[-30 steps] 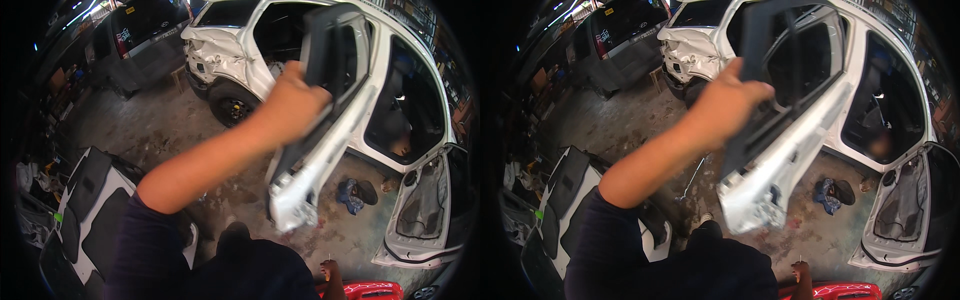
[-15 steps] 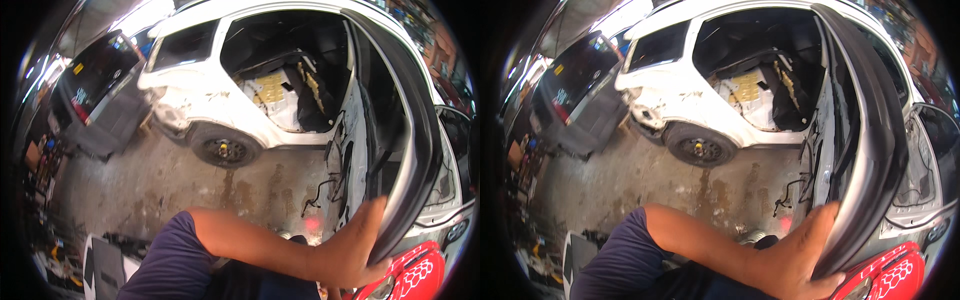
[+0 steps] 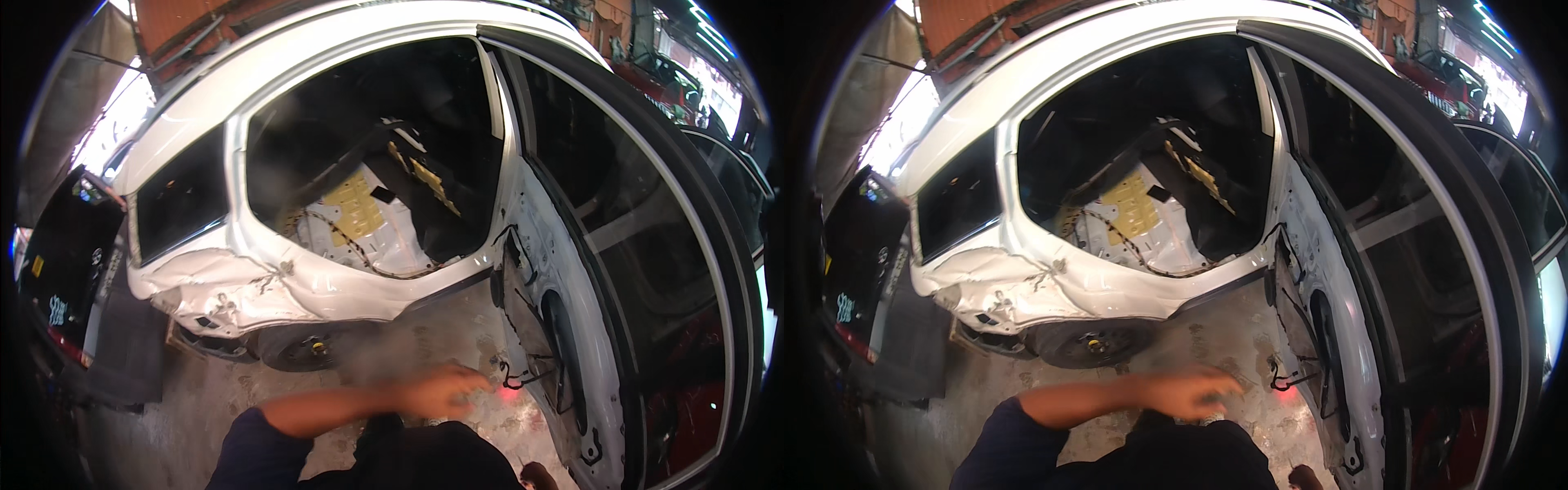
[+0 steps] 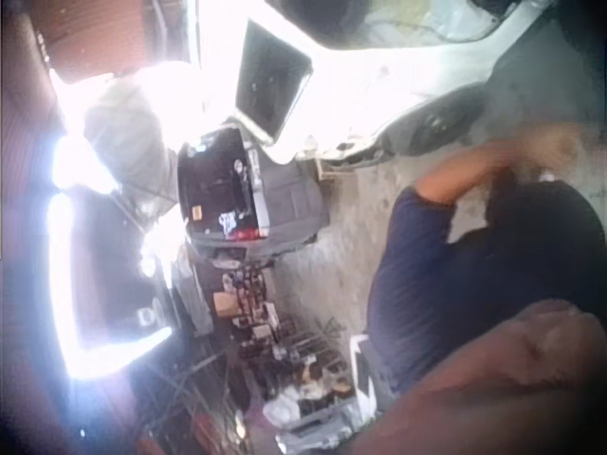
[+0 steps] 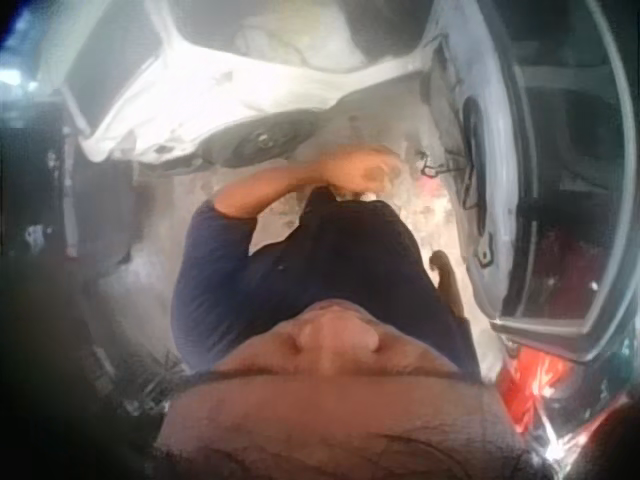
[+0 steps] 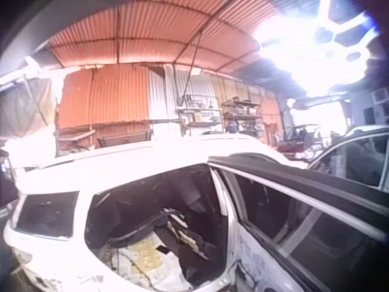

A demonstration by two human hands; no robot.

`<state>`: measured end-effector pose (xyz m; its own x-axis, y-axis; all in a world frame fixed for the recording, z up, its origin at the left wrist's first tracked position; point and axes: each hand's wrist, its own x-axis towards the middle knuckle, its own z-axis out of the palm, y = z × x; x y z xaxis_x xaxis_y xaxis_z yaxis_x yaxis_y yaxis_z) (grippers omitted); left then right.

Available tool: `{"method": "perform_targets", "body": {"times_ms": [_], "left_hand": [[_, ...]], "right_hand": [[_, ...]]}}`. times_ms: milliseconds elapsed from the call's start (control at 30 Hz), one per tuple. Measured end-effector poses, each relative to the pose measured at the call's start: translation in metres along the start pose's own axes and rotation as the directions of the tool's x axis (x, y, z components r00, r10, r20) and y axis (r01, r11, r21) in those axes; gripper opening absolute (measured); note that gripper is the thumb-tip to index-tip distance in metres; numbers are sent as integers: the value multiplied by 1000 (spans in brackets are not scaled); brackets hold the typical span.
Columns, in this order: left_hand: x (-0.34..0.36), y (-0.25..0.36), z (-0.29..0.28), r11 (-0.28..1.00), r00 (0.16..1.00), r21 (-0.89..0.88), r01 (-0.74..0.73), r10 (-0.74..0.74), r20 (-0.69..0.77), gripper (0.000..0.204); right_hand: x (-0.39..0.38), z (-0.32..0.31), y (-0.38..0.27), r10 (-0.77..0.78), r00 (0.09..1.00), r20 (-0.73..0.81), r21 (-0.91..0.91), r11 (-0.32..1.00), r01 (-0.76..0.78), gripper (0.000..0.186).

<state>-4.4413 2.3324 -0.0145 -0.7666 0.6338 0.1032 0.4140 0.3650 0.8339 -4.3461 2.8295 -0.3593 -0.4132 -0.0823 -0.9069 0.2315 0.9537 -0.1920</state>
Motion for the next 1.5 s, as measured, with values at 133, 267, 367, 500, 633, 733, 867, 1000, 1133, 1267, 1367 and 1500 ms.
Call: {"method": "perform_targets", "body": {"times_ms": [133,267,367,500,633,733,867,1000,1133,1267,1367,1500], "left_hand": [[-52,-101,-96,948,938,17,318,-312,-153,37],[-61,-218,-174,861,842,-256,440,-495,-215,31],[-58,-318,-236,846,796,-173,504,-533,-289,30],[-52,-453,-305,827,691,-200,525,-552,-467,30],[-25,-613,-345,761,557,-402,509,-648,-520,30],[36,-680,-365,657,469,-516,549,-754,-460,38],[103,-790,-401,614,334,-258,746,-680,-652,80],[199,-854,-393,421,73,-510,750,-820,-568,101],[263,-866,-339,241,-149,-456,857,-730,-667,113],[266,-873,-331,181,-218,-382,906,-575,-789,105],[259,-889,-340,96,-228,-310,946,-483,-845,101],[246,-899,-350,120,-137,-226,967,-503,-854,97]], "right_hand": [[9,4,-83,-93,976,198,-121,986,118,17],[35,10,-145,-154,973,172,-94,981,172,25],[60,3,-205,-162,971,-176,152,970,190,32],[68,-58,-412,163,973,-163,647,762,-20,42],[95,-153,-568,49,968,-247,817,547,181,52],[149,-229,-645,97,905,-414,910,24,414,46],[227,-344,-714,178,812,-556,691,-444,571,47],[290,-428,-731,362,620,-697,458,-441,772,50],[337,-460,-721,548,521,-655,355,-386,852,51],[350,-476,-723,626,487,-609,335,-354,873,46],[346,-475,-728,648,457,-609,296,-349,889,47],[349,-483,-718,593,490,-639,229,-462,857,47]]}}
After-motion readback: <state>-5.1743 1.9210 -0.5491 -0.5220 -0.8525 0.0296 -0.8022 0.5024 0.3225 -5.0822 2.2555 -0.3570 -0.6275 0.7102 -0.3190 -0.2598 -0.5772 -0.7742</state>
